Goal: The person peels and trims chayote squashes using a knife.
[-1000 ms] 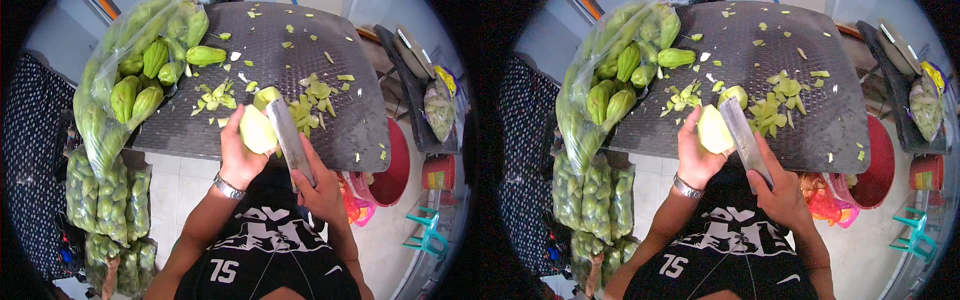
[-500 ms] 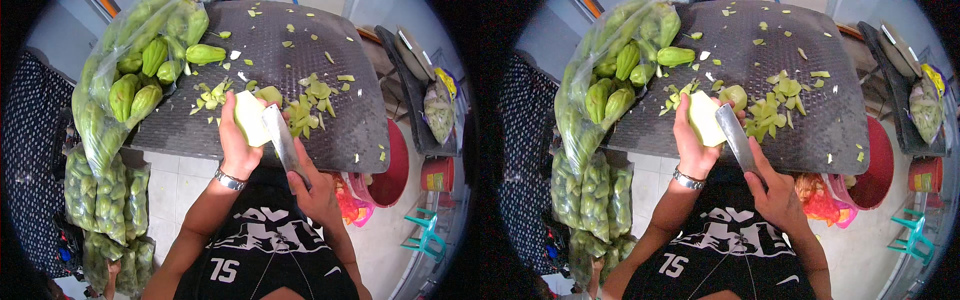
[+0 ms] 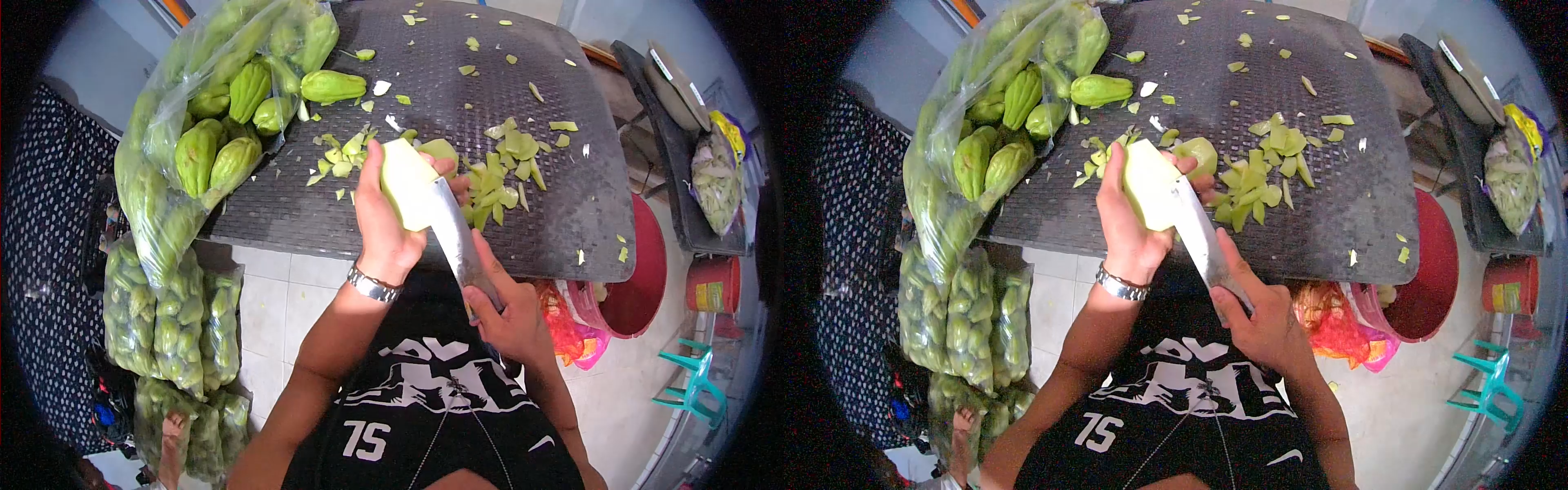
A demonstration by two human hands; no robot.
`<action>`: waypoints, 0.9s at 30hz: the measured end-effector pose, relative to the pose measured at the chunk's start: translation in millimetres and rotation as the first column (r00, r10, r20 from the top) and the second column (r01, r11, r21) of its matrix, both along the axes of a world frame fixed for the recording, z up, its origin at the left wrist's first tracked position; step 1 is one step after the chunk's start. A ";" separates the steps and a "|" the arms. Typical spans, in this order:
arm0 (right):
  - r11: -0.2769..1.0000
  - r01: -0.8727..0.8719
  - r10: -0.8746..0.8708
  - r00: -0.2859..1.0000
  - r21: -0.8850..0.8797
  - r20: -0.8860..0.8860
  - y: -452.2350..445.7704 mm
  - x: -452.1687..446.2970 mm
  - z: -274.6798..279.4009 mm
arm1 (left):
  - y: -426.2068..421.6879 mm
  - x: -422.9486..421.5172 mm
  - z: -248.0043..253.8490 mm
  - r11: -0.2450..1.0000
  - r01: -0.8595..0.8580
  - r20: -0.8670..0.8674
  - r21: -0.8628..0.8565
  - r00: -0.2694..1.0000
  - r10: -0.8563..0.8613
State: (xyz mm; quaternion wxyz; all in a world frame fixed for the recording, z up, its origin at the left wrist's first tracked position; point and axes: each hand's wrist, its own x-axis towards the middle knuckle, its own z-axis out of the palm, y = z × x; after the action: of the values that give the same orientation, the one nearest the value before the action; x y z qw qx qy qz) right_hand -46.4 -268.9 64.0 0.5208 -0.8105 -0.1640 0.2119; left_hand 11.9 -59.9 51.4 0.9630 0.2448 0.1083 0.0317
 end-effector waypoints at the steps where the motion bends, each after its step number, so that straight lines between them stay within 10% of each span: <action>1: 1.000 0.001 -0.001 1.000 0.019 -0.027 -0.2 0.8 -0.1 | 0.0 0.8 -0.5 1.000 0.003 0.002 0.005 1.000 -0.003; 21: 0.992 0.008 0.011 0.988 0.124 -0.155 1.9 8.2 -5.1 | -7.8 1.5 -12.4 0.999 -0.015 -0.084 0.042 0.996 0.018; 27: 0.952 0.083 0.063 0.888 0.294 -0.455 1.3 16.4 0.2 | -14.8 0.7 -6.0 0.997 -0.022 -0.180 0.079 0.983 0.036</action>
State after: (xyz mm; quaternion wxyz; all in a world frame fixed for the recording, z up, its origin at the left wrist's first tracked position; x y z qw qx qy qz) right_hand -30.0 -267.6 64.1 0.6648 -0.6477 -0.0628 0.3669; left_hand 12.6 -74.7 45.4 0.9385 0.2817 0.1975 0.0276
